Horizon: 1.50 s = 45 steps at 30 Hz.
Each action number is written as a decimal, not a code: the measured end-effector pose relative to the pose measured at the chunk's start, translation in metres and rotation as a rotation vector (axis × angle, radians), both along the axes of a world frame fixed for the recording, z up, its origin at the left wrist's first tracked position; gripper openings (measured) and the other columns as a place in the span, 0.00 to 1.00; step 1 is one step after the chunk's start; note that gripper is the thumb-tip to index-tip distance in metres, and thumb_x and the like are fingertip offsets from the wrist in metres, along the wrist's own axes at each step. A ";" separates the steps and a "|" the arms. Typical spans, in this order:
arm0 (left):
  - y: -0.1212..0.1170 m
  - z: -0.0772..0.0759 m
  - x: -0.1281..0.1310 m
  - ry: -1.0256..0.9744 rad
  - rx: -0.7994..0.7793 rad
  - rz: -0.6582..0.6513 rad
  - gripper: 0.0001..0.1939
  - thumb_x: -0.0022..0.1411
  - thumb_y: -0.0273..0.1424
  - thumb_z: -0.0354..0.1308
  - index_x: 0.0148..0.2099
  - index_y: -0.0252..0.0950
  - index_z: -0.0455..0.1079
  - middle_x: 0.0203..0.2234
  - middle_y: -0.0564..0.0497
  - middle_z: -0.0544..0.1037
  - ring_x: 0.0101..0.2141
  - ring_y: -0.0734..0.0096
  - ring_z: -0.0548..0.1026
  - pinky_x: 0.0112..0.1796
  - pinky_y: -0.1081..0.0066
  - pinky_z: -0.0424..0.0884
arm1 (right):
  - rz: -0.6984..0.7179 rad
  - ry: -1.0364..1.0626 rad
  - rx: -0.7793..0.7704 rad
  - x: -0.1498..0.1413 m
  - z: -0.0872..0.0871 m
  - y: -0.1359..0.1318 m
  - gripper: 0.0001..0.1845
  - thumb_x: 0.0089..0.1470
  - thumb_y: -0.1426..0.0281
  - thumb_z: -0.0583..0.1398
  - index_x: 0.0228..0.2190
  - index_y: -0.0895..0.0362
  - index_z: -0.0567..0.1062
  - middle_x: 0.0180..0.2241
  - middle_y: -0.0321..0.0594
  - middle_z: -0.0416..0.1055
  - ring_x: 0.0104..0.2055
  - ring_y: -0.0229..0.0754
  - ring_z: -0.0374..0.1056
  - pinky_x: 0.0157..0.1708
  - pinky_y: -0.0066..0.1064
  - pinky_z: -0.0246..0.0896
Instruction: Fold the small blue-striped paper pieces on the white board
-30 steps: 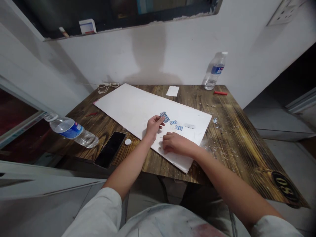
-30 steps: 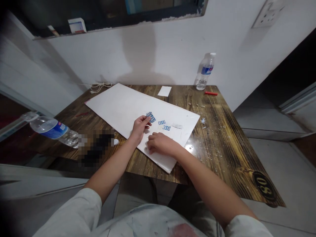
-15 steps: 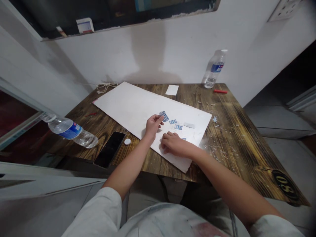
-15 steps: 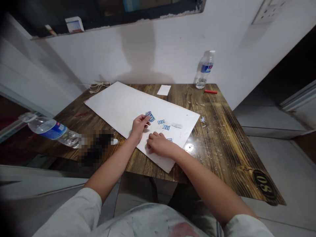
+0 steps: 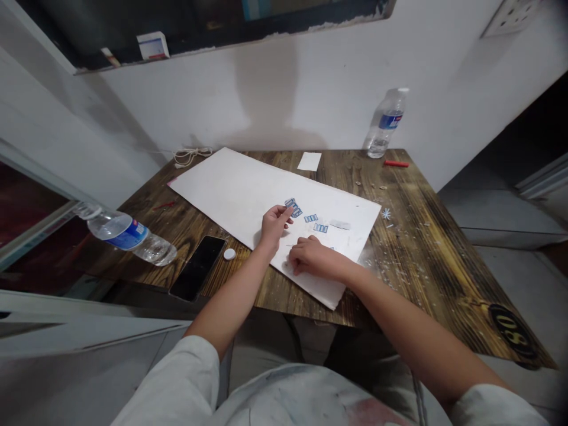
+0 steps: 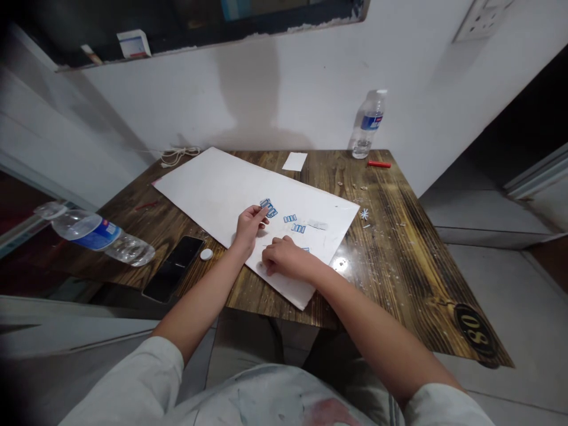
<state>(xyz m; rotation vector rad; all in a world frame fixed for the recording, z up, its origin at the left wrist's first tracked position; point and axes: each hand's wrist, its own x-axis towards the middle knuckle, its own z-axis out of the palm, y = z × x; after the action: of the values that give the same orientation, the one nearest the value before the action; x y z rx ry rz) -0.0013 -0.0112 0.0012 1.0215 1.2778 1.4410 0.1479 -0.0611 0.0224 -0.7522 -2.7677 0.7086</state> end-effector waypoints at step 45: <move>0.000 0.000 0.000 -0.010 -0.003 -0.011 0.17 0.46 0.42 0.67 0.29 0.36 0.67 0.21 0.56 0.71 0.22 0.81 0.68 0.22 0.80 0.58 | -0.408 -0.099 0.008 0.020 -0.005 0.024 0.11 0.48 0.68 0.68 0.38 0.54 0.81 0.44 0.47 0.72 0.47 0.53 0.59 0.36 0.35 0.49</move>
<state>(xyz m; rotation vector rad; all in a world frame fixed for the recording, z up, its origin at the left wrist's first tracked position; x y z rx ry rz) -0.0009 -0.0114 0.0010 1.0169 1.2647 1.4343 0.1682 -0.0375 0.0179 -1.3288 -2.5694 0.5881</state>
